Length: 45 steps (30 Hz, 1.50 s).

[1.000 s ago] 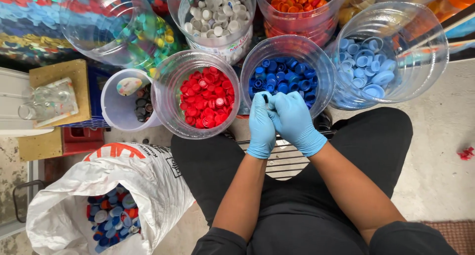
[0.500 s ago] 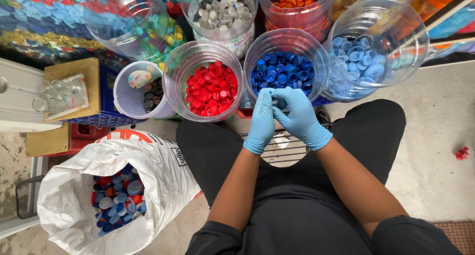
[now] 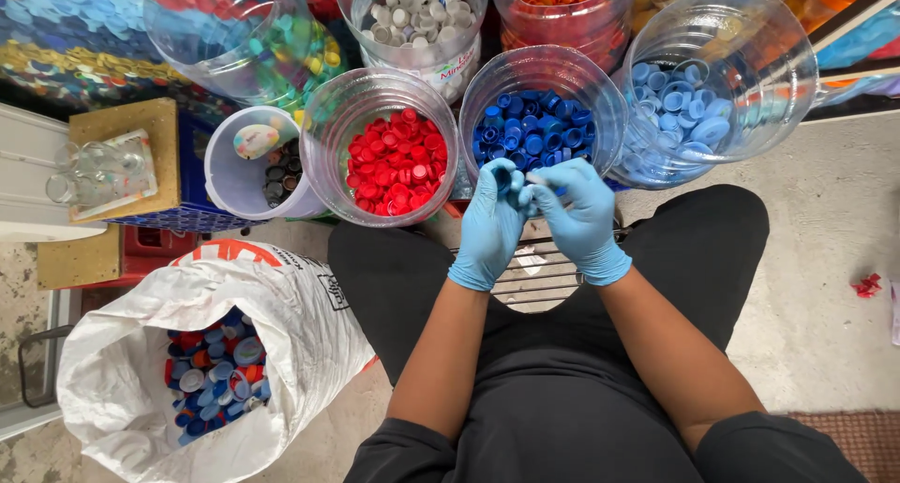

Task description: The person sits on the floor and sorts plastic bottle caps by color. They pick caps from a large white bag, separate them by hand, and place them into clear containers filled with red, blue, and light blue caps.

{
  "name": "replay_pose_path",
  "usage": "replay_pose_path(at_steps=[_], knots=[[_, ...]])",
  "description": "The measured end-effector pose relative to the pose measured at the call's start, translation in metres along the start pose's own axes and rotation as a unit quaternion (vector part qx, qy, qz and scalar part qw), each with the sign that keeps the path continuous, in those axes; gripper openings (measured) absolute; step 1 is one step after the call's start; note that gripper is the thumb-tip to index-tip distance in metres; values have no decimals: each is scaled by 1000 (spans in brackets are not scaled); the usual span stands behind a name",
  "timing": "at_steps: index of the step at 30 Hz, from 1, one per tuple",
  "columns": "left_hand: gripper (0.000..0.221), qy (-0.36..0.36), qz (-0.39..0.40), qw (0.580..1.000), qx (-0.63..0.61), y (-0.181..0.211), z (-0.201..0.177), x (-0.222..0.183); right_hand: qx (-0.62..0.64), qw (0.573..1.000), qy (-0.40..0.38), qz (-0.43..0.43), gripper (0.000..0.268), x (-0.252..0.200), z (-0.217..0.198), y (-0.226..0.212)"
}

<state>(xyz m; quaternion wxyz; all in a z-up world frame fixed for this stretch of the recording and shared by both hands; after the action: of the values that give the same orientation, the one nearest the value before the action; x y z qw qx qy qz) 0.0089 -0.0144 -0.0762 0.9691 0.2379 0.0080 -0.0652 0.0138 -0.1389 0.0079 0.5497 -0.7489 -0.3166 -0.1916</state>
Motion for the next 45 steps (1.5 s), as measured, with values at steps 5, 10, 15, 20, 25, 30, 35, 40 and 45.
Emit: replay_pose_path(at_steps=[5, 10, 15, 20, 25, 30, 35, 40, 45], knots=[[34, -21, 10, 998, 65, 4, 3, 9, 95, 991, 21, 87, 9, 4, -23, 25], [45, -4, 57, 957, 286, 27, -4, 23, 120, 979, 94, 133, 11, -2, -56, 42], [62, -27, 78, 776, 625, 59, 26, 28, 111, 978, 103, 144, 14, -11, -68, 51], [78, -109, 115, 592, 790, 53, 55, 31, 122, 973, 99, 167, 16, -7, -60, 42], [57, -172, 291, 461, 821, 45, 85, 27, 264, 922, 118, 256, 10, -17, -32, 52], [35, -195, 357, 427, 807, 42, 86, 24, 315, 900, 82, 290, 6, -28, -8, 62], [36, -190, 397, 369, 819, 113, 86, 69, 333, 899, 28, 284, 25, -20, -8, 40], [70, -55, 233, 243, 940, 214, 66, 166, 350, 889, -102, 276, 34, -29, -3, 25], [67, -81, 226, 185, 953, 258, 97, 123, 354, 892, -154, 236, 32, -40, -23, 18]])
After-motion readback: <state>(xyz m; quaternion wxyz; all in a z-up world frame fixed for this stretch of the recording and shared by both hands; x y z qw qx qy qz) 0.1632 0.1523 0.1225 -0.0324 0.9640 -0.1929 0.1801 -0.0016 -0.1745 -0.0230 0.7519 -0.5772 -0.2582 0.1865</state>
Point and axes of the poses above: each hand's wrist, its own x-axis towards the middle knuckle, its own z-axis out of the palm, y = z × x, the point moved 5 cm from there along x, towards the middle knuckle, and after that the axes turned 12 degrees about -y, right-handed, at the moved point
